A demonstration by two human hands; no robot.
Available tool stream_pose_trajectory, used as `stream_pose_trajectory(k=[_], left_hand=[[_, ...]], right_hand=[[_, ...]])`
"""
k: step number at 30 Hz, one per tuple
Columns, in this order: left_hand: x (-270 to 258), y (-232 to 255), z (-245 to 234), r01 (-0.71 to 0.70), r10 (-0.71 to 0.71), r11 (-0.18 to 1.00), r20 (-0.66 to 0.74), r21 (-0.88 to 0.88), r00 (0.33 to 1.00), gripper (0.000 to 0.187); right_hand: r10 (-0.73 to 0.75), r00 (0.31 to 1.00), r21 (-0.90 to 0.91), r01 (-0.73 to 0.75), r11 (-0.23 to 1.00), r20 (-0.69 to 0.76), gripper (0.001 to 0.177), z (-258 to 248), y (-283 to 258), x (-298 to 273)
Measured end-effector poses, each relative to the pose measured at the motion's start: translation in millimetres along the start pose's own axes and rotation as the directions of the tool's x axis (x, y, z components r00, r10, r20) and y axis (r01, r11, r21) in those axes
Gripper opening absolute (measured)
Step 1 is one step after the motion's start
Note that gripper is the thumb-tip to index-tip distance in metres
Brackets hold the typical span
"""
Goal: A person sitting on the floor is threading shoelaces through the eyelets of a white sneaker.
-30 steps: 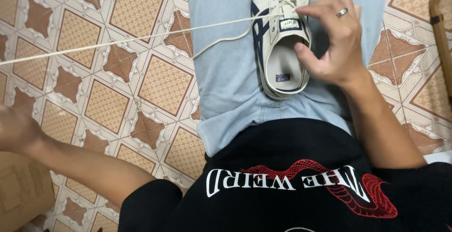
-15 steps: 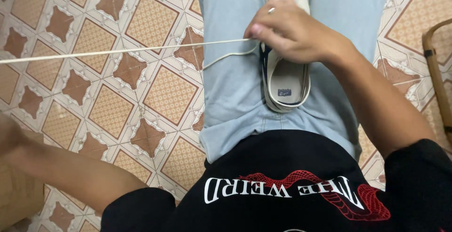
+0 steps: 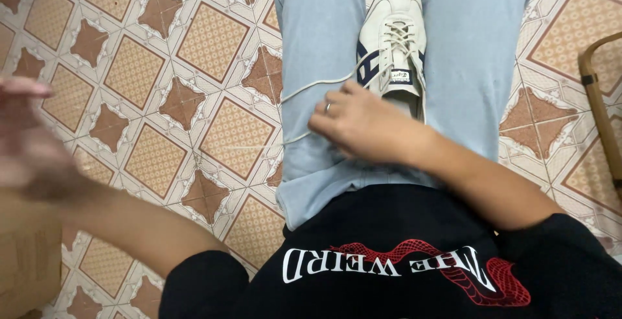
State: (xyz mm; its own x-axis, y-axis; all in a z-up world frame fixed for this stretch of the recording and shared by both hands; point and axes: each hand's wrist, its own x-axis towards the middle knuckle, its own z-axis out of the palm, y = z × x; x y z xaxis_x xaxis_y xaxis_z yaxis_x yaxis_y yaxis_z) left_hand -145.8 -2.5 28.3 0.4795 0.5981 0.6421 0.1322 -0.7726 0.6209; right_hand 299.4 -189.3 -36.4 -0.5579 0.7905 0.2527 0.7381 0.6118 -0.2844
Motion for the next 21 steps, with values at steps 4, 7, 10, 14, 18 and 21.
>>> stream_pose_trajectory(k=[4,7,10,14,18,21], left_hand=[[51.5,25.2,110.7,0.083,-0.083,0.996,0.018,0.016,0.996,0.031],[67.7,37.2,190.4,0.171,-0.165,0.985,0.162,-0.022,0.973,0.011],[79.7,65.3,258.2,0.128,-0.145,0.989,0.312,0.074,0.939,0.008],[76.9,59.6,320.9,0.095,-0.167,0.976,0.397,0.195,0.903,0.027],[77.5,52.2,362.6,0.039,-0.178,0.943,0.4,0.331,0.899,0.043],[79.4,49.7,375.5,0.005,-0.199,0.914,0.436,0.407,0.878,0.046]], right_hand=[[-0.048,0.985,-0.048,0.04,0.998,-0.169,0.032,12.3,-15.8,2.5],[-0.036,0.928,0.014,0.045,0.999,-0.372,0.009,4.0,-24.6,-3.3],[0.049,0.938,0.025,-0.043,0.999,-0.342,0.02,-8.5,-26.5,-22.6],[0.32,0.823,0.087,-0.318,0.944,-0.47,0.02,-14.3,-21.4,-47.3],[0.529,0.683,0.064,-0.581,0.811,-0.503,0.012,-18.3,-9.9,-68.7],[0.581,0.682,-0.027,-0.658,0.753,-0.444,0.013,-14.6,-0.4,-77.9]])
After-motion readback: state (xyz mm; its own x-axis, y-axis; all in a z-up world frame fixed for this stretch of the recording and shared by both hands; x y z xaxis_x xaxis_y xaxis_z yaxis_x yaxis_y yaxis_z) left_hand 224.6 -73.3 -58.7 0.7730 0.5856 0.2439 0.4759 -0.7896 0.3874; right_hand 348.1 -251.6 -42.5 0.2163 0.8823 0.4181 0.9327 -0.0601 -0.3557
